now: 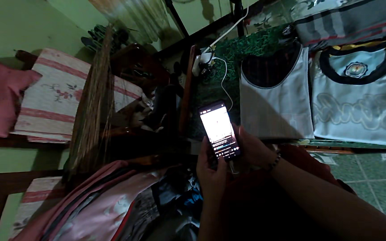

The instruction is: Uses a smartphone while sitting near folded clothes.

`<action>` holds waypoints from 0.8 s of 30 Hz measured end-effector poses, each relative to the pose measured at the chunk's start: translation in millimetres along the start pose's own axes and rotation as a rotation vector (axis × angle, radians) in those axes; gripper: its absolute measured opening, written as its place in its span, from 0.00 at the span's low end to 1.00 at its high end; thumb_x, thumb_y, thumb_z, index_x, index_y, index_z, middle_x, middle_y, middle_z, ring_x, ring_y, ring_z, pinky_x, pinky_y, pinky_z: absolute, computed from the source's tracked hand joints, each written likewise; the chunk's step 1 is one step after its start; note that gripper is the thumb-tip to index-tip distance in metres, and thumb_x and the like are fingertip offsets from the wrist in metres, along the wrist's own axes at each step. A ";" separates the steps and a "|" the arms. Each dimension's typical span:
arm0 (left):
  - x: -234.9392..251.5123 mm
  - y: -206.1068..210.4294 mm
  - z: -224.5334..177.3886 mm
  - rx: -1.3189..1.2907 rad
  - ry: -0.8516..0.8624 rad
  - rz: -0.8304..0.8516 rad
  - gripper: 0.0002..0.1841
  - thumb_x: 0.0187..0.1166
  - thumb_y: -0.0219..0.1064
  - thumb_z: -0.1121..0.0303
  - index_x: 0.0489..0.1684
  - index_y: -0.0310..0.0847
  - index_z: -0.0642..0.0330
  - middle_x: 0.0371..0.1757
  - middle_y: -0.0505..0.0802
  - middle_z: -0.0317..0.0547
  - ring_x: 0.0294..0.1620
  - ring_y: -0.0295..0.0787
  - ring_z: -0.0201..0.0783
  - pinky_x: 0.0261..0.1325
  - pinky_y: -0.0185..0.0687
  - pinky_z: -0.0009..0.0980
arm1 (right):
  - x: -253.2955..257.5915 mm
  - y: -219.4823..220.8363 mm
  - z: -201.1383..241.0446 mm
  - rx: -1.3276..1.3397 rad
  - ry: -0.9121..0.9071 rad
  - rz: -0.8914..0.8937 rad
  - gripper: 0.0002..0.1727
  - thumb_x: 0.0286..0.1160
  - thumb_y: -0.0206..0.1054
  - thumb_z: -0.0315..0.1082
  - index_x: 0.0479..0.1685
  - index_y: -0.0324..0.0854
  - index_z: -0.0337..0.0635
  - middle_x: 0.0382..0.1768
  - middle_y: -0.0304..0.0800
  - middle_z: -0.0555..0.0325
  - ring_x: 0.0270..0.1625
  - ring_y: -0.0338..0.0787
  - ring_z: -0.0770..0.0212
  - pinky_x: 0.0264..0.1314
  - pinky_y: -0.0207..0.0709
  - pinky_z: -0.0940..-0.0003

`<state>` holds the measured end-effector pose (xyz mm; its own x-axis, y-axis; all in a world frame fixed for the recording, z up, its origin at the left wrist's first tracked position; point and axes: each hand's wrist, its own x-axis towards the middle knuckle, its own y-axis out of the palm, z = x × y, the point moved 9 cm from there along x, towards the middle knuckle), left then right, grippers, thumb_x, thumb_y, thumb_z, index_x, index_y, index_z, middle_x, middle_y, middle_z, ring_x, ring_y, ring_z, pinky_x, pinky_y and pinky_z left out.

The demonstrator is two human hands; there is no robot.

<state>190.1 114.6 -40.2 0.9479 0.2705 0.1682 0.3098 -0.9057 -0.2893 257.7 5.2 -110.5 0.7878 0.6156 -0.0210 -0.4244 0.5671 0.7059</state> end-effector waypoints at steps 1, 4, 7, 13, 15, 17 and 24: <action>0.1 0.0 -0.1 0.000 0.001 0.000 0.33 0.72 0.65 0.80 0.82 0.62 0.79 0.66 0.86 0.60 0.60 0.89 0.33 0.62 0.88 0.26 | -0.2 0.3 -0.5 0.020 0.009 -0.001 0.38 0.83 0.49 0.69 0.82 0.64 0.54 0.62 0.87 0.65 0.64 0.87 0.70 0.65 0.84 0.69; -0.1 -0.2 0.2 -0.013 -0.002 0.000 0.33 0.72 0.64 0.80 0.82 0.61 0.79 0.66 0.87 0.60 0.60 0.90 0.35 0.63 0.88 0.27 | 0.4 0.0 -1.7 0.034 -0.001 0.017 0.41 0.80 0.50 0.71 0.84 0.63 0.55 0.64 0.86 0.65 0.65 0.86 0.69 0.67 0.83 0.68; -0.3 0.0 0.4 -0.009 0.004 0.000 0.33 0.72 0.64 0.80 0.81 0.62 0.80 0.65 0.87 0.59 0.59 0.90 0.34 0.61 0.88 0.27 | 1.8 0.2 -2.7 0.061 -0.012 0.037 0.41 0.79 0.51 0.72 0.86 0.61 0.57 0.65 0.86 0.64 0.66 0.87 0.67 0.66 0.84 0.66; 0.6 0.1 0.2 0.000 0.008 0.005 0.34 0.73 0.64 0.79 0.82 0.61 0.79 0.66 0.87 0.59 0.59 0.89 0.34 0.60 0.88 0.26 | 2.3 -0.1 -3.8 0.071 -0.002 0.026 0.41 0.79 0.52 0.72 0.86 0.62 0.57 0.66 0.86 0.63 0.66 0.86 0.66 0.67 0.83 0.65; 1.2 0.6 -0.2 0.003 0.014 0.005 0.34 0.73 0.64 0.79 0.82 0.61 0.79 0.66 0.86 0.59 0.59 0.90 0.33 0.60 0.88 0.26 | 2.1 -1.2 -4.2 0.074 -0.010 0.026 0.40 0.81 0.50 0.71 0.85 0.63 0.57 0.65 0.86 0.63 0.66 0.87 0.66 0.67 0.84 0.65; 1.5 0.9 0.4 0.001 0.006 0.007 0.34 0.73 0.64 0.79 0.83 0.61 0.78 0.67 0.86 0.59 0.59 0.89 0.34 0.59 0.89 0.27 | 1.3 -1.0 -2.9 0.049 -0.023 0.029 0.39 0.83 0.47 0.70 0.85 0.62 0.57 0.66 0.86 0.65 0.67 0.86 0.69 0.68 0.83 0.67; 2.3 1.4 -1.4 0.018 0.007 0.008 0.33 0.73 0.64 0.79 0.82 0.62 0.78 0.66 0.87 0.59 0.58 0.90 0.33 0.58 0.90 0.27 | 0.1 -1.8 0.7 -0.047 -0.020 -0.013 0.39 0.82 0.49 0.69 0.84 0.62 0.54 0.63 0.87 0.66 0.63 0.87 0.70 0.64 0.85 0.69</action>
<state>192.7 113.5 -38.9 0.9498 0.2607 0.1729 0.3035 -0.9017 -0.3079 258.9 3.9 -111.3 0.8022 0.5969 -0.0153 -0.4339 0.6003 0.6719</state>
